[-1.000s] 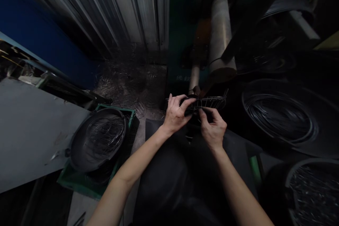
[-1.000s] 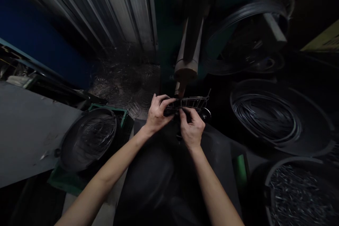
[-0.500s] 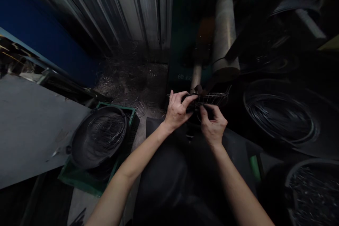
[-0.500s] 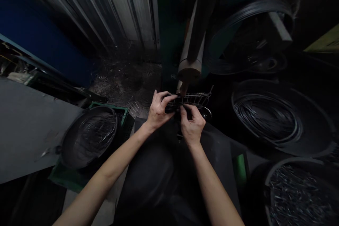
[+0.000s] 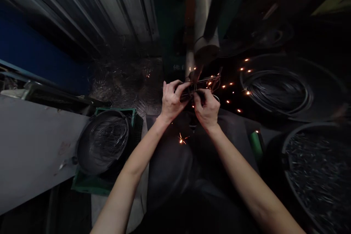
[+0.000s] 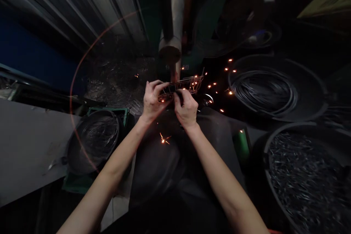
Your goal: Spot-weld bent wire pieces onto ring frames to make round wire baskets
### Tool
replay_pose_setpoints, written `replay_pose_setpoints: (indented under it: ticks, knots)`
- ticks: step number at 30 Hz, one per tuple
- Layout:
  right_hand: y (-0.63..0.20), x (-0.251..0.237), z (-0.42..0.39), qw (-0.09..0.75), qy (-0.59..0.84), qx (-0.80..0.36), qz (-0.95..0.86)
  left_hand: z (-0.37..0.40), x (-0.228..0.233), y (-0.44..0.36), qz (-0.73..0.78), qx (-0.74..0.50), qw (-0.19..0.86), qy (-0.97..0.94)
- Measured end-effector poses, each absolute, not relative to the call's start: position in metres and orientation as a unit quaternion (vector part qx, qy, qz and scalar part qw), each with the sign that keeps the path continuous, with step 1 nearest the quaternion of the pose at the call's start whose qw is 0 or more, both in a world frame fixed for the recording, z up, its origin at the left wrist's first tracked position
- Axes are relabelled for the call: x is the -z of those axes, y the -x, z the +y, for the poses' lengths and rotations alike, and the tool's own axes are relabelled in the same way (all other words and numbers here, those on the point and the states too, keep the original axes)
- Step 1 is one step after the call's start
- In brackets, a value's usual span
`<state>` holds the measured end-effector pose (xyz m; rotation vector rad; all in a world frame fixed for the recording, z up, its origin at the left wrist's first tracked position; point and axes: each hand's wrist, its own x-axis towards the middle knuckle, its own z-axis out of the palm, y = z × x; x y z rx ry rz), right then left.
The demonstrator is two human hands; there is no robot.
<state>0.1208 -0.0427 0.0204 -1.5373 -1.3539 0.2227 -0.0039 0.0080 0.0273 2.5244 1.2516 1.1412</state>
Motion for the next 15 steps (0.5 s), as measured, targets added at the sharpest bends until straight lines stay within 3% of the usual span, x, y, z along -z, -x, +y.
replay_pose_setpoints:
  ticks: [4, 8, 12, 15]
  knots:
    - [-0.122, -0.026, -0.052, 0.519, 0.637, -0.109, -0.559, 0.007, -0.030, 0.005, 0.418, -0.357, 0.046, -0.834]
    - [-0.167, -0.034, -0.114, 0.511, 0.694, -0.104, -0.497, 0.011, -0.011, 0.023, 0.398, -0.380, 0.064, -0.833]
    - [-0.269, -0.009, -0.213, 0.394, 0.863, 0.006, -0.316, 0.025, 0.026, 0.042, 0.405, -0.441, 0.109, -0.794]
    - [-0.341, 0.032, -0.272, 0.258, 0.948, -0.024, -0.182, 0.035, 0.042, 0.047, 0.408, -0.469, 0.131, -0.773]
